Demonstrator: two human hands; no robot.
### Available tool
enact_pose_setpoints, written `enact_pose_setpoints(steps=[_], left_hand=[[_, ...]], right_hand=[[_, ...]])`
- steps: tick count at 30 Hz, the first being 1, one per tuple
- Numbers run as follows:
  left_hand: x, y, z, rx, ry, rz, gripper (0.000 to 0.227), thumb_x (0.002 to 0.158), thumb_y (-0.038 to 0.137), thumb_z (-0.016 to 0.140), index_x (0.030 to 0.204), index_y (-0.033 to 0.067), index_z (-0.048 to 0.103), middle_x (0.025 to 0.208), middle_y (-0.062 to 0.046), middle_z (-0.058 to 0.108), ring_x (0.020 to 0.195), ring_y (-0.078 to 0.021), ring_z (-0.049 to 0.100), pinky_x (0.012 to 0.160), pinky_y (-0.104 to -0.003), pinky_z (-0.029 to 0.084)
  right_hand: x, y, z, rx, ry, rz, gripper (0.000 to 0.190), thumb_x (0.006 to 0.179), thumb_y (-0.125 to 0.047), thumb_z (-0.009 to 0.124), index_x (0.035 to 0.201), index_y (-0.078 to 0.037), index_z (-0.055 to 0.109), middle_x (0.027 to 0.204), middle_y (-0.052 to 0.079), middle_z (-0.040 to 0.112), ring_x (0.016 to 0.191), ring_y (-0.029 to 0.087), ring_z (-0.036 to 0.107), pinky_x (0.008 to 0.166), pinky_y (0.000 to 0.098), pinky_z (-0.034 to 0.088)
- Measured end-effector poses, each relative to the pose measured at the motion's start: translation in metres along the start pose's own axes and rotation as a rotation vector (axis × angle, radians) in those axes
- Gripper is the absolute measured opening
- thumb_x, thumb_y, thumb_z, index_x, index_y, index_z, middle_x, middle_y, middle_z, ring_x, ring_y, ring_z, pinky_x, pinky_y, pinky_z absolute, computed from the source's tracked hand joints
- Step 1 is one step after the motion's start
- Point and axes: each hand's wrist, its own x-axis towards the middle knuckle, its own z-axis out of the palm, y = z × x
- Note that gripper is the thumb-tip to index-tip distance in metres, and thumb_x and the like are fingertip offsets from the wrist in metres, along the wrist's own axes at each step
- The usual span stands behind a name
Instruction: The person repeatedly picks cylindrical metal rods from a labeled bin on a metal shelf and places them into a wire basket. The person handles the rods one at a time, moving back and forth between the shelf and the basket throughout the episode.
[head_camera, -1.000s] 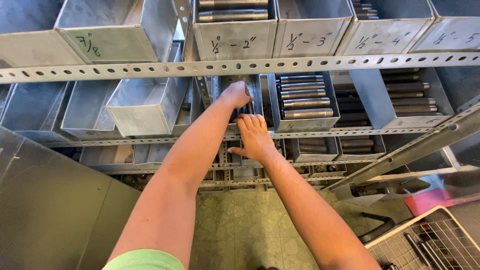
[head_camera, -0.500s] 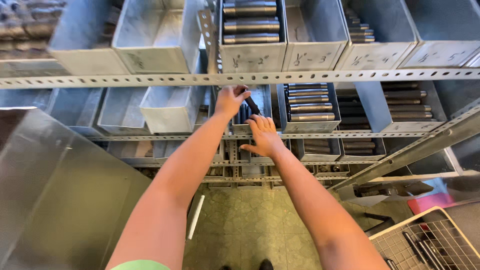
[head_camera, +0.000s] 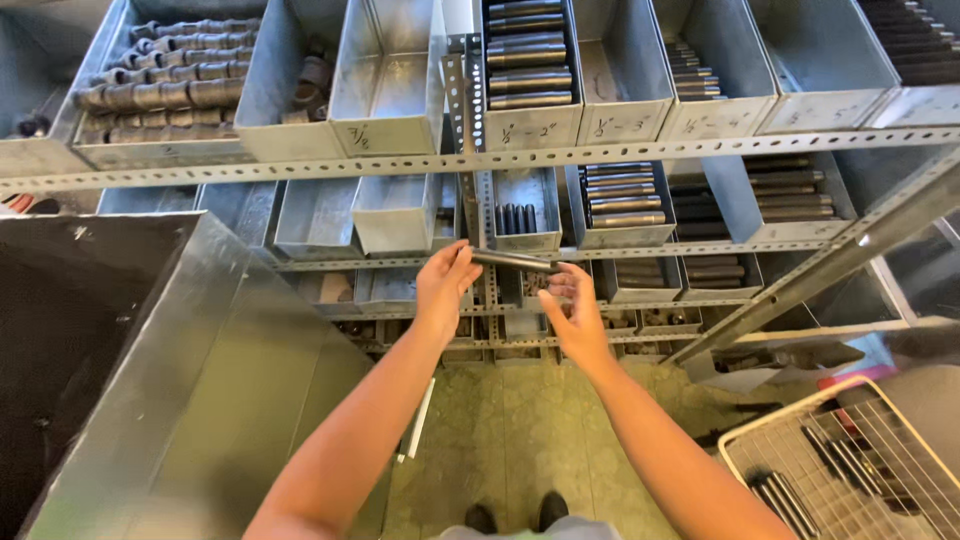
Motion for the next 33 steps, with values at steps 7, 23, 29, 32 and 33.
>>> enact_pose_setpoints(steps=[7, 23, 29, 32, 33], left_hand=[[-0.105, 0.016, 0.004, -0.169, 0.097, -0.021, 0.056, 0.106, 0.023, 0.077, 0.148, -0.0083, 0.058, 0.144, -0.026, 0.064, 0.131, -0.0383, 0.069, 0.115, -0.055, 0.057], [-0.204, -0.029, 0.035, -0.226, 0.090, -0.380, 0.035, 0.101, 0.011, 0.073, 0.133, -0.0018, 0.070, 0.128, -0.016, 0.076, 0.114, -0.0259, 0.073, 0.111, -0.046, 0.060], [-0.213, -0.131, 0.060, -0.144, -0.007, -0.535, 0.038, 0.101, 0.013, 0.077, 0.135, -0.0022, 0.069, 0.123, -0.011, 0.072, 0.107, -0.0233, 0.075, 0.107, -0.041, 0.062], [-0.226, -0.159, 0.086, -0.026, -0.100, -0.580, 0.044, 0.103, 0.018, 0.080, 0.140, -0.0031, 0.067, 0.122, -0.008, 0.068, 0.110, -0.0214, 0.075, 0.111, -0.040, 0.062], [-0.226, -0.168, 0.101, 0.006, -0.128, -0.591, 0.046, 0.102, 0.019, 0.080, 0.141, -0.0028, 0.067, 0.122, -0.008, 0.066, 0.111, -0.0217, 0.074, 0.112, -0.041, 0.061]], right_hand=[[-0.059, -0.066, -0.006, 0.178, -0.052, 0.098, 0.050, 0.112, -0.029, 0.061, 0.157, -0.008, 0.051, 0.116, 0.017, 0.075, 0.107, 0.025, 0.076, 0.090, 0.0423, 0.063], [-0.202, -0.086, -0.062, 0.099, 0.334, 0.330, 0.053, 0.108, -0.037, 0.051, 0.154, -0.011, 0.055, 0.147, 0.012, 0.068, 0.130, 0.023, 0.072, 0.097, 0.0368, 0.062], [-0.277, -0.061, -0.101, 0.189, 0.593, 0.425, 0.049, 0.109, -0.028, 0.056, 0.153, -0.007, 0.057, 0.147, 0.014, 0.065, 0.132, 0.026, 0.068, 0.100, 0.0405, 0.062], [-0.315, -0.040, -0.124, 0.166, 0.681, 0.422, 0.048, 0.110, -0.020, 0.062, 0.155, -0.005, 0.058, 0.145, 0.016, 0.064, 0.130, 0.028, 0.066, 0.100, 0.0424, 0.060], [-0.322, -0.033, -0.137, 0.133, 0.704, 0.427, 0.048, 0.109, -0.019, 0.065, 0.155, -0.006, 0.059, 0.144, 0.015, 0.064, 0.128, 0.027, 0.066, 0.100, 0.0424, 0.060]])
